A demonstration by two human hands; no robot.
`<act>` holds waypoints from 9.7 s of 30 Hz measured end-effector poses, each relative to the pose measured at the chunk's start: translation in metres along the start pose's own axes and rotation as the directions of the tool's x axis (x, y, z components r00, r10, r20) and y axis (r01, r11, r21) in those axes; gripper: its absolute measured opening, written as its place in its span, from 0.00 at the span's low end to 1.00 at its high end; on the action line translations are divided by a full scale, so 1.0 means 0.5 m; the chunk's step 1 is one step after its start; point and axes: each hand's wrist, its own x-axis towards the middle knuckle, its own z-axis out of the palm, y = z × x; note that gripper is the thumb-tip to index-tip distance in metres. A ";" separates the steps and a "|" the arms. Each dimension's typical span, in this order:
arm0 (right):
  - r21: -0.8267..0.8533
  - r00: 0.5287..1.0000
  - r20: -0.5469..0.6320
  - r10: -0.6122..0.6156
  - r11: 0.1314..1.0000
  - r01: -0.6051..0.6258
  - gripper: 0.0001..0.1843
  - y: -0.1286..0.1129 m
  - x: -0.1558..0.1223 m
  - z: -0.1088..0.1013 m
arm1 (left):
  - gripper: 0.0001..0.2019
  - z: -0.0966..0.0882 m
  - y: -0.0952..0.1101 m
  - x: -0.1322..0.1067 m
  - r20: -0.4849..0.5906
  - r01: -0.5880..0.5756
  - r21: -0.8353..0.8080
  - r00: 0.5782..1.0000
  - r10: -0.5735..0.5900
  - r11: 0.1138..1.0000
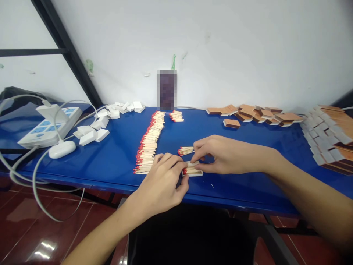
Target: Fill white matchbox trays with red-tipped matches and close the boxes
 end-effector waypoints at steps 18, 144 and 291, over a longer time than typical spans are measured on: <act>0.021 0.999 0.043 -0.012 1.000 0.011 0.20 -0.005 0.008 0.014 | 0.08 0.001 0.001 0.000 -0.016 -0.013 0.019 1.000 0.013 1.000; 0.153 0.986 -0.107 0.124 0.982 -0.107 0.15 0.039 0.005 0.001 | 0.13 0.006 0.005 -0.004 -0.072 0.063 0.109 0.996 -0.055 0.992; 0.208 0.977 0.105 0.185 0.957 -0.204 0.15 0.027 -0.011 0.003 | 0.17 0.005 0.003 -0.002 -0.047 0.093 0.039 0.995 -0.091 0.995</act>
